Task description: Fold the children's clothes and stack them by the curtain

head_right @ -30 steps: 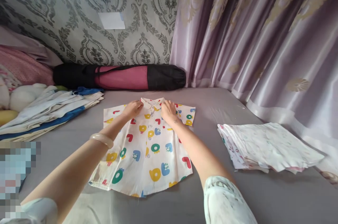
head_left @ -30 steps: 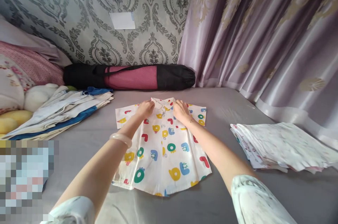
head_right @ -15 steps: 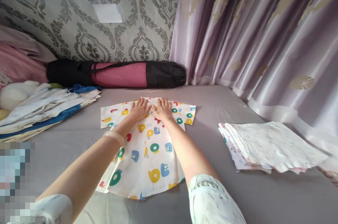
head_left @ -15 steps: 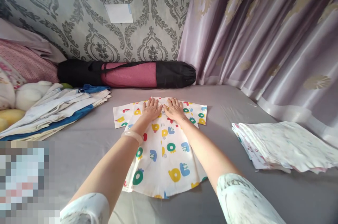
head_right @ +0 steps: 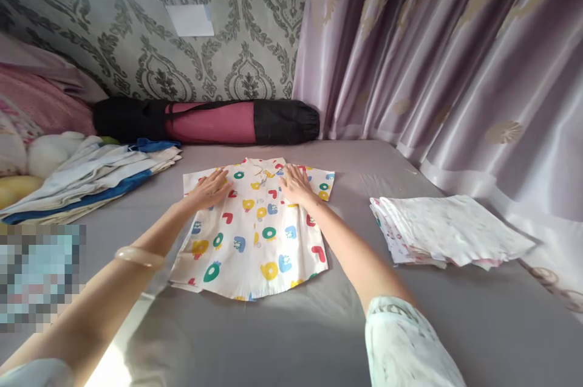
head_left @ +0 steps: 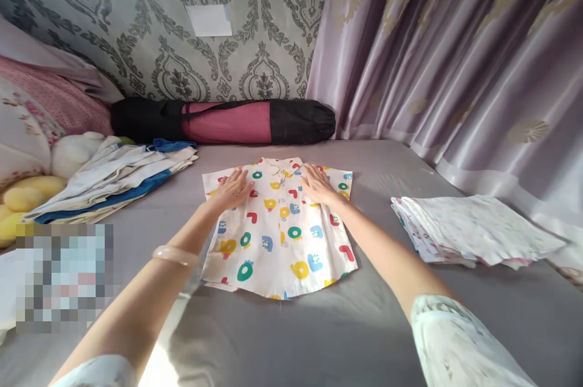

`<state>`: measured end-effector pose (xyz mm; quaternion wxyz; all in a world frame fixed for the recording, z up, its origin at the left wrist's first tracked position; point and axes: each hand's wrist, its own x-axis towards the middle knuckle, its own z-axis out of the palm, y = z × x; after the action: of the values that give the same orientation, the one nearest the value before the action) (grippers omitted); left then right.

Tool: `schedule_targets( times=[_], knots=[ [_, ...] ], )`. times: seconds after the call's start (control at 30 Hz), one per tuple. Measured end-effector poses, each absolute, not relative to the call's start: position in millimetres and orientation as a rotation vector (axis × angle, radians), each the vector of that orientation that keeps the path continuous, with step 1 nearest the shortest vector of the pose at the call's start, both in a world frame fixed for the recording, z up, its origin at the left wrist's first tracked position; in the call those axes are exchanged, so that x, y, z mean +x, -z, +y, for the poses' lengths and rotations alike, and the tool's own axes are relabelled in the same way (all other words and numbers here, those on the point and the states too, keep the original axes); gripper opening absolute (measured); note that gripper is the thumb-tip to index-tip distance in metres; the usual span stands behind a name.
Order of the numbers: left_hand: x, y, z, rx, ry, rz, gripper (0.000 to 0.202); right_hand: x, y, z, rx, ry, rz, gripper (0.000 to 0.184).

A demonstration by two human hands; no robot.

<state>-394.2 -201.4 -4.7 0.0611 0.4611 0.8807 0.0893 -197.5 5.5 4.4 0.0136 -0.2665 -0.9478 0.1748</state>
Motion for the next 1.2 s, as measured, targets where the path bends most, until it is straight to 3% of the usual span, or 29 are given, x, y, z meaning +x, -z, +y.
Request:
schedule_targets(
  times=[0.37,0.6,0.73,0.87,1.2],
  knots=[
    [-380,27,-229,1.429,-0.137,2.673,0.067,-168,25,-9,-0.757,-0.283,-2.987,0.062],
    [-357,11,-246,1.432,-0.186,2.935,0.063,-157,9,-10,-0.743,-0.572,-2.767,0.056],
    [-343,-7,-278,1.128,-0.232,2.999,0.054,-125,-3,-12,-0.890,-0.596,-2.469,0.041],
    [-343,-9,-316,0.856,-0.267,2.927,0.045,-81,-10,-15,-1.164,-0.666,-2.554,0.027],
    [-319,11,-358,0.874,-0.462,2.817,0.049,-36,-19,-61,-1.389,-0.618,-2.844,0.043]
  ],
)
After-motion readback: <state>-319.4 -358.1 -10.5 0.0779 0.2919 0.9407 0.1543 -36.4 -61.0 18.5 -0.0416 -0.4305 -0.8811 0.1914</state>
